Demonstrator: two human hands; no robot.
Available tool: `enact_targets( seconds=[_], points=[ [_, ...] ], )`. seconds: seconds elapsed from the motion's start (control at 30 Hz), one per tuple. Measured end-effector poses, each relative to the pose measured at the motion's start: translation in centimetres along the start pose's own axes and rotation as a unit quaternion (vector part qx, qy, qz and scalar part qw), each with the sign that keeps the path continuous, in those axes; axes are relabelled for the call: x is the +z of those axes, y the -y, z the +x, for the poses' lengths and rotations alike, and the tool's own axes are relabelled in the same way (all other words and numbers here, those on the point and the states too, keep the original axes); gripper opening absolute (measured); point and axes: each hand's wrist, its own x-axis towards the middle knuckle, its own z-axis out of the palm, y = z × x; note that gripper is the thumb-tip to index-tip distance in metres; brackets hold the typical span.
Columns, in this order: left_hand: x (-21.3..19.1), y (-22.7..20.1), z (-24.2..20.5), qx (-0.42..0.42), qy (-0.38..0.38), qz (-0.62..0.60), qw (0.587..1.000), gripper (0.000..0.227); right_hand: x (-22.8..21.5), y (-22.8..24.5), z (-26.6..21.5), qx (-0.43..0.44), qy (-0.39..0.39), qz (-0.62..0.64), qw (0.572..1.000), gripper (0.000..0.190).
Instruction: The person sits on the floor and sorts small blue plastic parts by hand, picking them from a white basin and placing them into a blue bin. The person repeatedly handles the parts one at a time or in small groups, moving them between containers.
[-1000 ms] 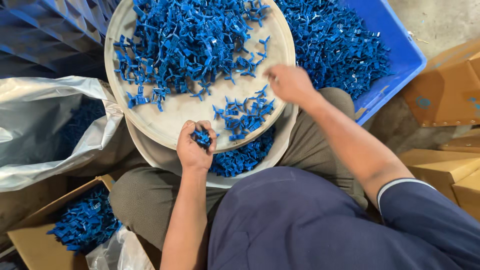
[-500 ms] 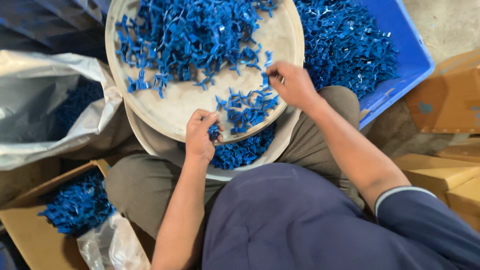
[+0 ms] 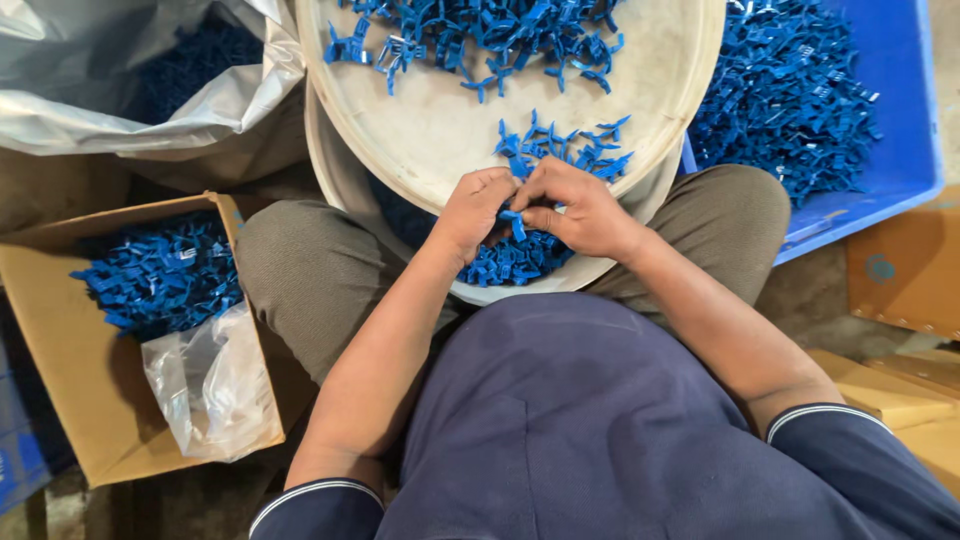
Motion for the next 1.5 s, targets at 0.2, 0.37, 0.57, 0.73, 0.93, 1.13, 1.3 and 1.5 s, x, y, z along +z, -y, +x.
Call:
enact_targets(
  seconds=[0.2, 0.37, 0.57, 0.73, 0.93, 1.13, 1.3, 1.5],
  points=[
    [0.8, 0.1, -0.4, 0.061, 0.012, -0.057, 0.996, 0.017, 2.3, -3.8, -1.4, 0.189, -0.102, 0.567, 0.795, 0.015],
    [0.3, -0.4, -0.5, 0.047, 0.017, -0.060, 0.997, 0.015, 1.5, -3.1, -0.8, 0.157, -0.108, 0.687, 0.701, 0.017],
    [0.2, 0.0, -0.4, -0.024, 0.109, 0.185, 0.976, 0.020, 1.2, -1.8, -0.3, 0.239, -0.076, 0.486, 0.837, 0.043],
    [0.4, 0.4, -0.1, -0.058, 0.049, 0.137, 0.988, 0.024, 2.1, -3.4, -0.9, 0.170, -0.172, 0.240, 0.940, 0.032],
    [-1.0, -1.8, -0.8, 0.076, -0.017, -0.120, 0.990, 0.014, -4.8, -7.5, -1.7, 0.194, -0.346, 0.256, 0.881, 0.029],
    [-2.0, -4.2, -1.2, 0.187, -0.037, -0.308, 0.932, 0.005, -9.0, -9.2, -1.4, 0.125, 0.001, -0.237, 0.963, 0.061],
    [-2.1, -4.4, -1.7, 0.227, -0.035, -0.274, 0.934, 0.003, -4.1, -4.9, 0.7, 0.213, 0.072, -0.311, 0.923, 0.087],
    [-2.2, -3.8, -1.4, 0.249, -0.056, -0.244, 0.936, 0.006, -4.7, -4.6, 1.7, 0.205, 0.094, -0.260, 0.939, 0.076]
  ],
)
